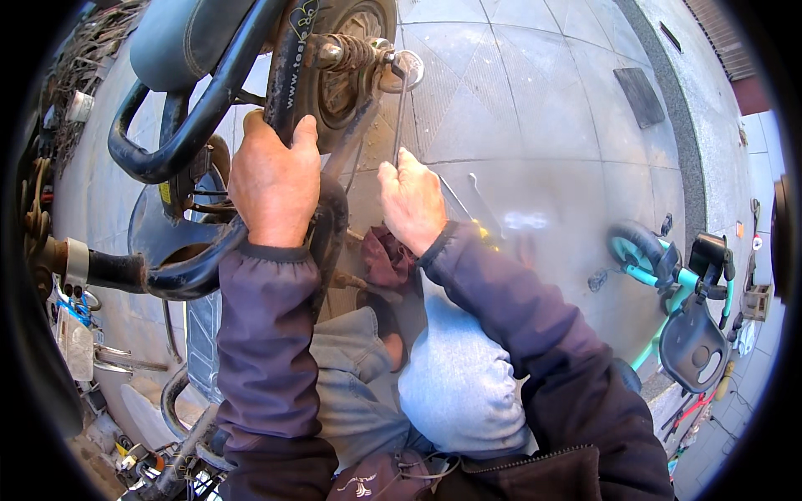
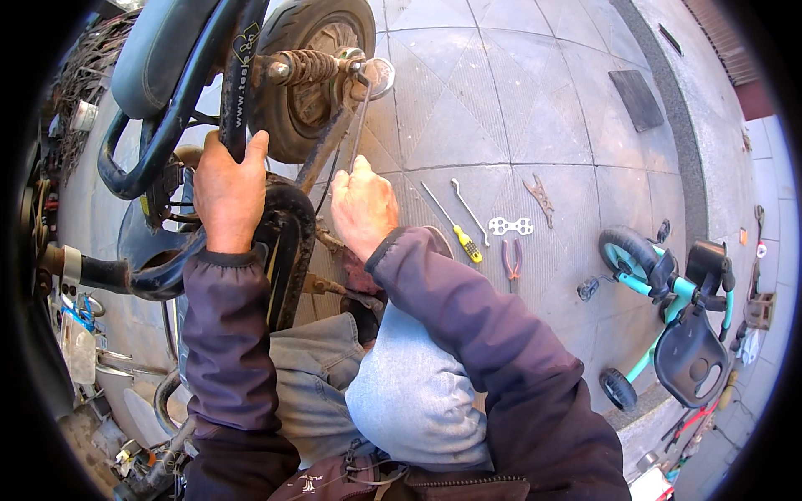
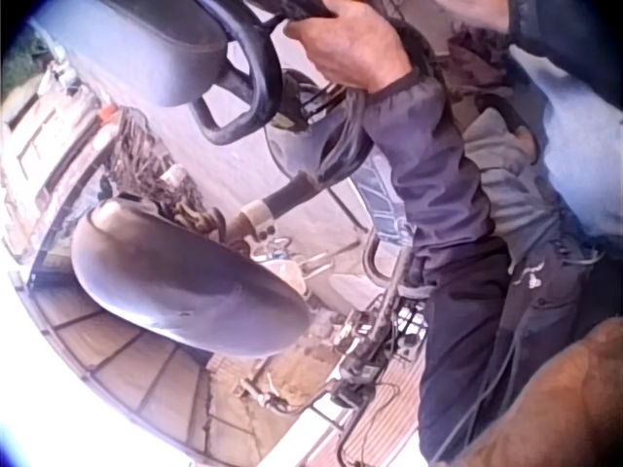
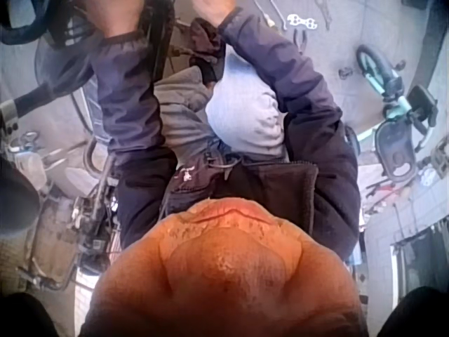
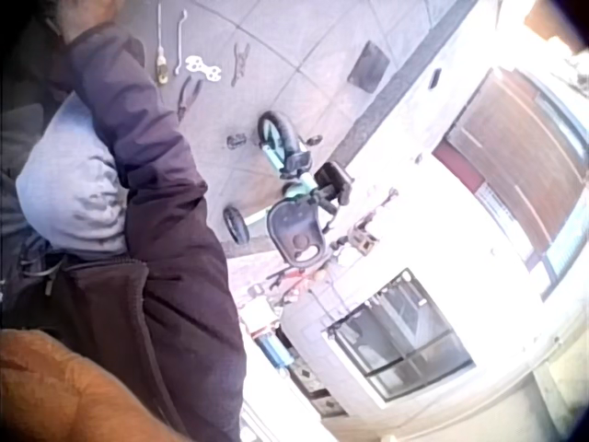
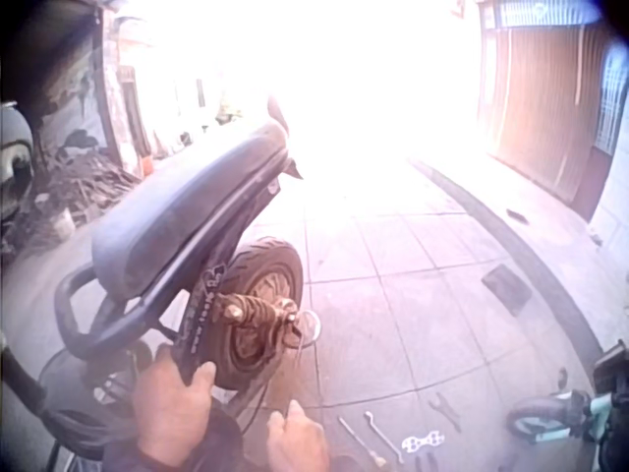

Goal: The person sits on the floor and uses a wrench to tighten a bolt on the rear suspension of a scooter. They repeatedly adjust the tool and apply force to secure the component.

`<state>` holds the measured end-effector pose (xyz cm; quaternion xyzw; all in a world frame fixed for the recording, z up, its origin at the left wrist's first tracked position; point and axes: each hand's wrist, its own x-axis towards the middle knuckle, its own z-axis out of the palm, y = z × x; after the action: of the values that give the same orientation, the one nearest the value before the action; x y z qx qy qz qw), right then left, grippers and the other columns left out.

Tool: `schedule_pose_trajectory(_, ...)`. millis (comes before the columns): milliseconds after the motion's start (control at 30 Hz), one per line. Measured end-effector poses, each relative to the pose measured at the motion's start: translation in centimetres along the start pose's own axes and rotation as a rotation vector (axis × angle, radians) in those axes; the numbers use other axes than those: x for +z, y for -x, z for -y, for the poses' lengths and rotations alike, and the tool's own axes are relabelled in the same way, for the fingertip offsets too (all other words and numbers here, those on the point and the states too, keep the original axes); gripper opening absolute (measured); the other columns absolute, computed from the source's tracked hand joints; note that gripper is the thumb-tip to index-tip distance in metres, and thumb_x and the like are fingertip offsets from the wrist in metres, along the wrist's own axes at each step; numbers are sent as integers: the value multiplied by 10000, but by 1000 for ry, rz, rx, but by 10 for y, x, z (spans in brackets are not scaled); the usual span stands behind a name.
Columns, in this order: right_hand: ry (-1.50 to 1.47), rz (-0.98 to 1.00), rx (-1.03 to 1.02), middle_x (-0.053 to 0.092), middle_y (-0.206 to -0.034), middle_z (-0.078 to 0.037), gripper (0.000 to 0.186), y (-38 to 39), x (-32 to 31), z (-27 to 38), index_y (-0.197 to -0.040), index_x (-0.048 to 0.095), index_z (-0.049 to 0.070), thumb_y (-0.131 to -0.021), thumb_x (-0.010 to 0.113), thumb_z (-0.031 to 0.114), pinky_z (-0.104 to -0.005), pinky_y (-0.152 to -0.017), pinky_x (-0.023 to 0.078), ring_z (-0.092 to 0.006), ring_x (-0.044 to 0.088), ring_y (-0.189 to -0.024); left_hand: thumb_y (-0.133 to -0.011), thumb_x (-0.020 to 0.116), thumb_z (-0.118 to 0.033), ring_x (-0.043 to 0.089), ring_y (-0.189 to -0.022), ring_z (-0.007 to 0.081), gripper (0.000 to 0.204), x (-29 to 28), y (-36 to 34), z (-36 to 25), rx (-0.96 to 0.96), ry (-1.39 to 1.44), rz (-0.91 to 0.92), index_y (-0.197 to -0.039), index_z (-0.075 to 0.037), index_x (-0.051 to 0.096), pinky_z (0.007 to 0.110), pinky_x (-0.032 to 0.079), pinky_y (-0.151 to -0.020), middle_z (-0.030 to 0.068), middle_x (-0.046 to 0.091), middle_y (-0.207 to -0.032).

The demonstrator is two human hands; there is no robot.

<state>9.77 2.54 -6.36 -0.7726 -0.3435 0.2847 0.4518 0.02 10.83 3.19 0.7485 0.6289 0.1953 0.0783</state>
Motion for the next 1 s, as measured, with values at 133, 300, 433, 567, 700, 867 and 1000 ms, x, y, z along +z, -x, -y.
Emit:
schedule_pose_trajectory(133, -8, 125, -26, 598, -818, -372, 353, -12, -9, 23, -930, 577, -137, -847, 511, 200, -515, -787, 481, -510, 600, -867, -835, 663, -344, 649, -857, 416, 381, 1, 0, 0, 5, 5, -1, -987, -4, 580, 488, 489, -766, 217, 684, -866)
schedule_pose_trajectory(300, -146, 419, 125, 592, -823, -387, 364, -33, -15, 51, -752, 588, -154, -794, 537, 204, -494, -825, 482, -502, 607, -886, -833, 665, -347, 650, -848, 419, 387, 0, 0, 0, -11, 16, 16, -988, -4, 573, 493, 489, -756, 221, 682, -857)
schedule_pose_trajectory(433, -171, 84, 56, 619, -829, -349, 317, -9, 14, 34, -933, 573, -109, -835, 513, 186, -500, -805, 483, -491, 611, -881, -831, 666, -356, 649, -846, 422, 396, 1, 0, 2, -9, 6, 3, -985, -6, 563, 501, 489, -751, 224, 680, -852)
schedule_pose_trajectory(567, -365, 161, 222, 649, -810, -265, 254, -7, 14, 43, -981, 556, -71, -849, 511, 141, -448, -739, 509, -366, 668, -719, -832, 660, -367, 646, -849, 430, 405, 0, 1, 1, -12, 4, 10, -986, -7, 555, 509, 488, -753, 229, 678, -854)
schedule_pose_trajectory(700, -490, 243, 276, 642, -753, -171, 222, -9, 12, 37, -959, 557, -54, -879, 515, 148, -381, -583, 520, -240, 639, -604, -832, 649, -380, 639, -863, 445, 421, 1, 0, 1, -24, 18, 29, -989, -2, 551, 517, 485, -766, 249, 672, -867)
schedule_pose_trajectory(867, -639, 344, 395, 579, -722, -71, 155, -7, -8, 44, -908, 552, 3, -899, 535, 157, -313, -443, 449, -140, 529, -549, -824, 640, -390, 630, -888, 464, 451, 2, -1, 7, 7, 6, -11, -998, 19, 564, 526, 480, -797, 287, 659, -902)
schedule_pose_trajectory(1000, -613, 402, 473, 550, -721, -4, 120, -14, -43, 37, -893, 543, 72, -919, 550, 189, -286, -460, 436, -98, 491, -566, -820, 645, -385, 641, -890, 447, 443, 4, -1, 4, 19, 12, -14, -996, 16, 576, 507, 493, -800, 270, 668, -899)
